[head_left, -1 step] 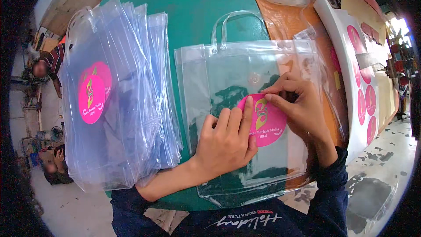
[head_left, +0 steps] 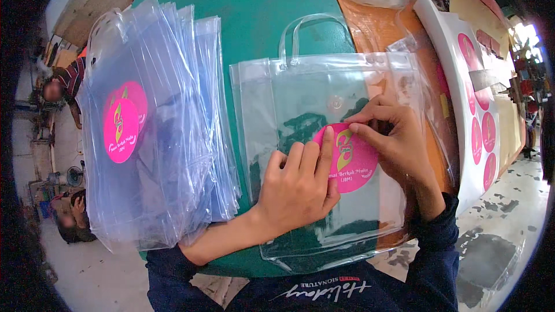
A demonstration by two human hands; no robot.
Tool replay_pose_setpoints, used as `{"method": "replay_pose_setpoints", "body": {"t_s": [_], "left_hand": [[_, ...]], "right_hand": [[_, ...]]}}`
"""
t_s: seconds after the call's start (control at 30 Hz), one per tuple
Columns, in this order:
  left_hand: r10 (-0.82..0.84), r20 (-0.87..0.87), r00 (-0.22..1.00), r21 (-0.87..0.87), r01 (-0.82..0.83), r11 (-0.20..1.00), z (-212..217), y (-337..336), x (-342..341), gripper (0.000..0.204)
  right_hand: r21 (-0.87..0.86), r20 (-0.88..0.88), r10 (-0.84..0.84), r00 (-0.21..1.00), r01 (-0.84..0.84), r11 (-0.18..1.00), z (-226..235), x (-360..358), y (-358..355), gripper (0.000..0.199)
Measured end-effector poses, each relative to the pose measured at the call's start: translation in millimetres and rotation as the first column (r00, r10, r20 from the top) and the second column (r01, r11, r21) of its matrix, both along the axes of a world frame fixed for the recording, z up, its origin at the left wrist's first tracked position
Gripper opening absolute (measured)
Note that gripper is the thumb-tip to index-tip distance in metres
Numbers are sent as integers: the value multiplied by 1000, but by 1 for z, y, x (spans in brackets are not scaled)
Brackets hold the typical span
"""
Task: The person applies a circular sticker onto a clear plastic bag by hand, sets the bag aside, peels another sticker from a backing sheet, and presses it onto the next plastic bag.
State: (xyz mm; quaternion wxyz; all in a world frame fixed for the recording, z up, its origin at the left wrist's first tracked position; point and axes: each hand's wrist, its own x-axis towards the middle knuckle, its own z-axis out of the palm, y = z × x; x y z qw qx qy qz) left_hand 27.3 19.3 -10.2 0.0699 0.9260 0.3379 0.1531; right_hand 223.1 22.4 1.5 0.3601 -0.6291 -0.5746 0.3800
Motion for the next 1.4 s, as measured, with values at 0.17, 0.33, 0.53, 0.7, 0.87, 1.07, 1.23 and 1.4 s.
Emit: {"method": "replay_pose_setpoints", "body": {"t_s": [0.17,0.33,0.53,0.7,0.87,1.07,1.23,1.4], "left_hand": [[1,11,1000,19,-2,1000,0,0,0,68],[0,22,1000,24,0,1000,0,0,0,68],[10,-25,1000,36,-9,999,0,0,0,65],[2,25,1000,20,-3,1000,-1,0,1,68],[4,20,1000,18,-4,1000,-1,0,1,68],[7,12,1000,24,-7,1000,-1,0,1,69],[11,23,1000,20,-11,1000,-1,0,1,69],[7,-11,1000,7,-7,1000,0,0,0,69]], "right_hand": [[15,4,19,1000,-19,1000,3,-1,0,11],[-2,1,12,1000,-12,1000,4,-2,-1,11],[-16,12,12,1000,-12,1000,5,-1,-1,12],[-6,11,23,1000,-23,1000,6,-1,-1,12],[-1,8,17,1000,-17,1000,5,-1,-1,11],[-2,-12,20,1000,-20,1000,3,0,-1,11],[-1,15,21,1000,-21,1000,4,0,0,11],[-4,9,25,1000,-25,1000,5,-1,0,11]]}}
